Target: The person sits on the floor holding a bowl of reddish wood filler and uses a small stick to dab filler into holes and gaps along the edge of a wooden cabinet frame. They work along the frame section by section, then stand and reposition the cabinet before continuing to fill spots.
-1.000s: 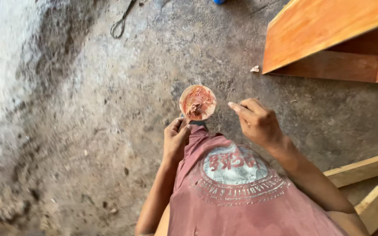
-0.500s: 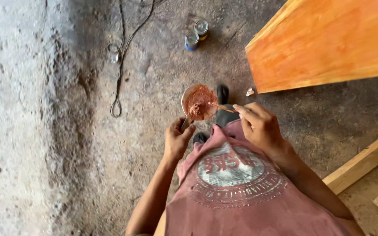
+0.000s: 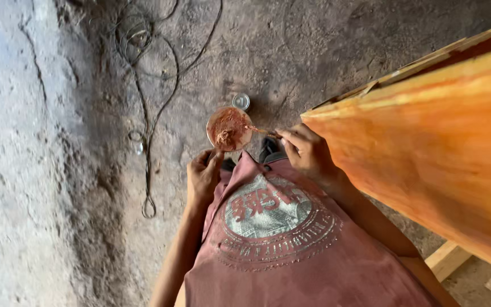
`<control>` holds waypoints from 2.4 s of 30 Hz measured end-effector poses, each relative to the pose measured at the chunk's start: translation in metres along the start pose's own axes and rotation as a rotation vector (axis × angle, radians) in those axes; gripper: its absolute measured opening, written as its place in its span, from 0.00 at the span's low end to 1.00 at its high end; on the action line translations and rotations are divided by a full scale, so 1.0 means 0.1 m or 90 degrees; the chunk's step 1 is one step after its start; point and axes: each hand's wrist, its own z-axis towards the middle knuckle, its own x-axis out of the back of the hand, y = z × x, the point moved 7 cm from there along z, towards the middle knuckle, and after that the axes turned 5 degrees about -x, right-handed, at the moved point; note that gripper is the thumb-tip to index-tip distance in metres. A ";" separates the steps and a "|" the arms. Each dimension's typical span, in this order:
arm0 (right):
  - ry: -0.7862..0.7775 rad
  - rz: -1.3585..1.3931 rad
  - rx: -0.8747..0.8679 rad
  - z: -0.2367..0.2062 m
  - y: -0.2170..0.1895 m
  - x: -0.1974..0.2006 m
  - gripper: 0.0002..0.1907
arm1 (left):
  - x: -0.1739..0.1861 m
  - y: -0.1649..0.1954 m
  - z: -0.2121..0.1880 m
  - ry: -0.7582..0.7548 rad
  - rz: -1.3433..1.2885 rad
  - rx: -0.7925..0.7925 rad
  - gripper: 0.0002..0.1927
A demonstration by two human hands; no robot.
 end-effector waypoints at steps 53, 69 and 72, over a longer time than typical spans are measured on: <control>0.170 0.008 -0.395 4.07 4.64 -0.50 0.19 | -3.26 -0.32 5.71 -0.227 0.591 -0.144 0.09; 0.225 -0.092 -0.288 4.87 5.15 -0.09 0.11 | -3.19 0.29 6.90 -0.006 0.407 -0.192 0.09; 0.258 -0.118 -0.324 4.92 5.03 -0.24 0.12 | -3.06 0.13 7.26 0.002 0.365 -0.211 0.06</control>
